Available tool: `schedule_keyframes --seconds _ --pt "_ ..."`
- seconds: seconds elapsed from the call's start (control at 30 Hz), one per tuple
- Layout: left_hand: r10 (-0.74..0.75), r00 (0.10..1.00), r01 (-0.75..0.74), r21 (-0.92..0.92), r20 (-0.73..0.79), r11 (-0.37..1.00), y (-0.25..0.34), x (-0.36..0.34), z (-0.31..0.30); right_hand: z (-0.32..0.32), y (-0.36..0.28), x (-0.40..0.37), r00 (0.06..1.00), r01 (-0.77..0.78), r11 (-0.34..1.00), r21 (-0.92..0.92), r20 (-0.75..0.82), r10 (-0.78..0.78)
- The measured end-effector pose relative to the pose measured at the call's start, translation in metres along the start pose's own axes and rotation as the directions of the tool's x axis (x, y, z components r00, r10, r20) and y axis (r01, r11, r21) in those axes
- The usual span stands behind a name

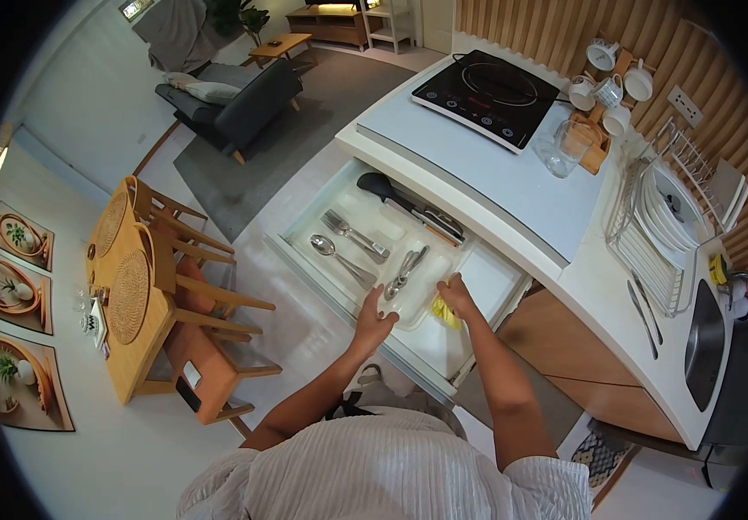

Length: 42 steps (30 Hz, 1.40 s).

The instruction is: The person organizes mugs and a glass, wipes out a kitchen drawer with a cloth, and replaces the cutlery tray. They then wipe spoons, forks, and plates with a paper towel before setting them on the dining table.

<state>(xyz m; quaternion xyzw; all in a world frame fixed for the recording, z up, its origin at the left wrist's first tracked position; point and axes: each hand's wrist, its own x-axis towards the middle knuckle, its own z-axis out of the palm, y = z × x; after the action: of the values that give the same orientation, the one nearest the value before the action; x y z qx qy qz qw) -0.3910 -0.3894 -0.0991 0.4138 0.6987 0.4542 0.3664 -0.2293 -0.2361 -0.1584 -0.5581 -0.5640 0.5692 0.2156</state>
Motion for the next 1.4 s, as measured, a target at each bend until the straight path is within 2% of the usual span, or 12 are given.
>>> schedule_keyframes --seconds 0.07,0.17,0.27,0.33,0.4,0.47,0.63,0.67,0.9,1.1,1.2,1.4 --pt "0.089 0.995 -0.084 0.099 -0.048 0.992 -0.003 0.007 -0.01 -0.003 0.006 0.005 1.0 -0.006 0.998 -0.065 0.0 0.006" --pt "0.191 0.978 -0.19 0.01 -0.089 0.982 0.001 0.027 -0.042 -0.033 -0.056 -0.025 0.934 0.03 0.705 -0.709 0.272 0.234" --pt "0.232 0.965 -0.227 0.055 -0.123 0.972 0.0 0.069 -0.092 -0.052 -0.073 -0.036 0.97 0.187 0.752 -0.632 0.241 -0.039" --pt "0.421 0.892 -0.358 0.309 -0.167 0.881 -0.002 0.111 -0.123 -0.044 -0.107 -0.028 0.971 0.105 0.948 -0.3 0.236 -0.033" --pt "0.419 0.896 -0.365 0.293 -0.148 0.883 0.004 0.154 -0.146 -0.009 -0.12 0.003 0.89 0.439 0.888 -0.141 0.207 -0.407" --pt "0.599 0.8 -0.515 0.501 -0.01 0.696 0.002 0.203 -0.165 0.043 -0.159 0.027 0.746 0.656 0.674 -0.341 0.154 -0.648" --pt "0.632 0.689 -0.686 0.601 0.356 0.41 -0.017 0.288 -0.176 0.163 -0.195 0.13 0.7 0.678 0.563 -0.472 0.184 -0.69" --pt "0.553 0.674 -0.715 0.621 0.49 0.321 -0.018 0.298 -0.178 0.179 -0.185 0.147 0.68 0.693 0.5 -0.519 0.243 -0.691" --pt "0.608 0.601 -0.796 0.46 0.519 0.393 -0.031 0.324 -0.185 0.15 -0.145 0.138 0.761 0.636 0.318 -0.704 0.503 -0.409" --pt "0.608 0.558 -0.825 0.456 0.565 0.333 -0.03 0.329 -0.186 0.143 -0.157 0.121 0.946 0.317 0.165 -0.934 0.299 -0.128" --pt "0.598 0.556 -0.827 0.458 0.578 0.327 -0.03 0.33 -0.183 0.12 -0.152 0.111 0.947 0.32 0.089 -0.943 0.315 -0.059" --pt "0.581 0.562 -0.817 0.505 0.589 0.278 -0.027 0.324 -0.181 0.076 -0.146 0.075 0.96 0.237 0.379 -0.895 0.155 -0.234"
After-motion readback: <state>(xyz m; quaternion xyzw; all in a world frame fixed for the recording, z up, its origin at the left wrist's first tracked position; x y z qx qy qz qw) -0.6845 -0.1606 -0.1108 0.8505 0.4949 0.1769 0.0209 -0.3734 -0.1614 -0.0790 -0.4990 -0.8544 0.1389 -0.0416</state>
